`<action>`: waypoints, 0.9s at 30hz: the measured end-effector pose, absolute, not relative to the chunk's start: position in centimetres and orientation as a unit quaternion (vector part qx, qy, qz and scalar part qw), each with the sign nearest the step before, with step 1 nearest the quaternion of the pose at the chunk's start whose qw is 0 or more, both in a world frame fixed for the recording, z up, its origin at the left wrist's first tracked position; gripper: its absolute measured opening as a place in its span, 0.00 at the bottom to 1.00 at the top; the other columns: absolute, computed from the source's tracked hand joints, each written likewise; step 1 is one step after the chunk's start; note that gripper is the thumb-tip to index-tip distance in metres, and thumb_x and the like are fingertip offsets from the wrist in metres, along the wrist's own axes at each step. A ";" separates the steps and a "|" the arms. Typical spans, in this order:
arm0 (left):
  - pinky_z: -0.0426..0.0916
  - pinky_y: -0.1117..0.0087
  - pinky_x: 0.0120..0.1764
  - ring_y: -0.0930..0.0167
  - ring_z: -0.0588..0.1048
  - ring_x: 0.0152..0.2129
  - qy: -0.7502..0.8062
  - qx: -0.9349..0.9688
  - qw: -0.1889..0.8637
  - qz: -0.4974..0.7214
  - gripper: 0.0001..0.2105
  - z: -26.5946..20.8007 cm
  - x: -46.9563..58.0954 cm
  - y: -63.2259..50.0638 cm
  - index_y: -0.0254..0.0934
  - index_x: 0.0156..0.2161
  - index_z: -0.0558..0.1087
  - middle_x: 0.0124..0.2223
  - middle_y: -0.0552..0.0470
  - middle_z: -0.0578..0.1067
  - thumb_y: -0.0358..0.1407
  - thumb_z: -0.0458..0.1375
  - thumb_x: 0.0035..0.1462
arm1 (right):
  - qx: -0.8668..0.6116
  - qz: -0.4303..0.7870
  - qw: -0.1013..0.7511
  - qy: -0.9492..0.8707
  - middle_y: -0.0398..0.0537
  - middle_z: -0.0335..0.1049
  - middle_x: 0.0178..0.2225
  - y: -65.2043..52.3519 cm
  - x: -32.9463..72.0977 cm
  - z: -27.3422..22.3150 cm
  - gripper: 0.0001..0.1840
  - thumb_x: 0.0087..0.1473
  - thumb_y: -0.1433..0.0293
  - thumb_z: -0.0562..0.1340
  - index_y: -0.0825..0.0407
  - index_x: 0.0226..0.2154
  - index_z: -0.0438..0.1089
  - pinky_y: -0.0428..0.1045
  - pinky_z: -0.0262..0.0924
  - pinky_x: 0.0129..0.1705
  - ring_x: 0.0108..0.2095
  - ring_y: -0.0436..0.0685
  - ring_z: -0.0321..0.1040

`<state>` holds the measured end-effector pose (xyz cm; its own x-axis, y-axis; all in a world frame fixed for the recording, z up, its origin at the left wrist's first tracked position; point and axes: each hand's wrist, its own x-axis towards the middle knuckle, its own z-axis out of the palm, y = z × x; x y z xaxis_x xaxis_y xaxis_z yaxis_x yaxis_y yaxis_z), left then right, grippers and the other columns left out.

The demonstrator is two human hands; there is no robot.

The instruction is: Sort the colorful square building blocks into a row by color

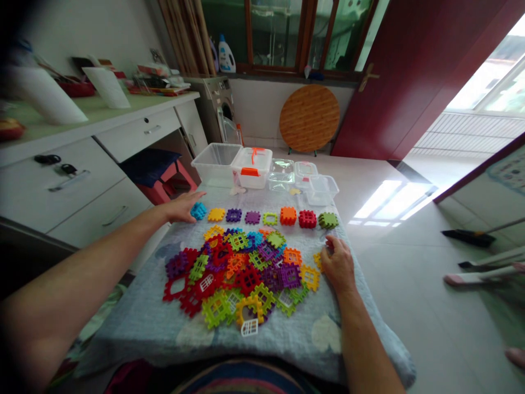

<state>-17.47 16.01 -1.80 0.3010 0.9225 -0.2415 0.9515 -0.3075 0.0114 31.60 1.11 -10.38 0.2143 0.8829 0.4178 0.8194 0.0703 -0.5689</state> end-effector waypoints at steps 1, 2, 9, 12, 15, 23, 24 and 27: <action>0.54 0.60 0.63 0.53 0.59 0.64 0.582 0.807 0.058 -0.076 0.48 -1.5 -17.3 15.5 0.27 0.67 0.50 0.67 0.31 0.59 0.38 0.63 0.40 | -0.681 0.041 0.381 -0.625 0.52 0.73 0.36 1.1 31.6 -10.4 0.18 0.50 0.66 0.56 0.52 0.43 0.71 0.57 0.67 0.46 0.36 0.59 0.70; 0.53 0.59 0.64 0.54 0.59 0.64 0.578 0.814 0.039 -0.050 0.47 -1.1 -17.2 14.9 0.28 0.67 0.50 0.67 0.32 0.58 0.39 0.62 0.42 | -0.681 0.040 0.383 -0.623 0.52 0.73 0.36 1.1 31.6 -10.5 0.18 0.50 0.66 0.56 0.52 0.43 0.71 0.56 0.67 0.45 0.36 0.59 0.70; 0.56 0.59 0.63 0.60 0.66 0.57 0.523 0.844 0.053 0.106 0.19 -0.4 -15.5 7.1 0.37 0.53 0.68 0.56 0.41 0.70 0.38 0.51 0.57 | -0.675 0.026 0.371 -0.637 0.53 0.73 0.35 1.1 31.5 -10.6 0.16 0.51 0.65 0.56 0.52 0.41 0.71 0.57 0.65 0.46 0.36 0.61 0.70; 0.59 0.59 0.61 0.61 0.68 0.55 0.529 0.834 0.106 0.118 0.16 -1.1 -15.0 3.5 0.39 0.49 0.70 0.54 0.43 0.72 0.41 0.49 0.60 | -0.674 0.020 0.360 -0.645 0.53 0.73 0.34 1.1 31.4 -10.5 0.15 0.51 0.65 0.57 0.52 0.40 0.71 0.58 0.64 0.46 0.36 0.61 0.69; 0.60 0.59 0.61 0.60 0.67 0.56 0.542 0.819 0.139 0.128 0.18 -1.7 -14.4 1.2 0.40 0.49 0.71 0.56 0.43 0.71 0.47 0.50 0.61 | -0.672 0.009 0.344 -0.656 0.52 0.73 0.34 1.2 31.3 -10.5 0.14 0.51 0.65 0.56 0.52 0.40 0.71 0.58 0.63 0.47 0.36 0.62 0.68; 0.54 0.55 0.64 0.57 0.62 0.62 0.490 0.849 0.150 0.131 0.26 -1.5 -9.1 0.7 0.38 0.57 0.69 0.63 0.40 0.67 0.52 0.53 0.60 | -0.670 0.003 0.339 -0.661 0.52 0.73 0.34 1.3 31.3 -10.6 0.14 0.51 0.66 0.56 0.52 0.40 0.71 0.58 0.62 0.47 0.37 0.62 0.68; 0.53 0.54 0.65 0.57 0.60 0.63 0.482 0.855 0.144 0.124 0.27 -1.5 -8.2 0.8 0.38 0.58 0.68 0.64 0.40 0.65 0.52 0.54 0.60 | -0.670 0.002 0.339 -0.660 0.52 0.73 0.34 1.3 31.4 -10.6 0.14 0.51 0.65 0.56 0.52 0.40 0.71 0.58 0.62 0.47 0.37 0.62 0.68; 0.52 0.53 0.65 0.56 0.59 0.64 0.480 0.864 0.123 0.088 0.28 -1.4 -6.0 1.3 0.36 0.60 0.66 0.66 0.38 0.63 0.51 0.55 0.61 | -0.670 0.000 0.339 -0.661 0.53 0.73 0.34 1.3 31.4 -10.7 0.15 0.51 0.65 0.56 0.53 0.40 0.71 0.58 0.62 0.46 0.37 0.62 0.68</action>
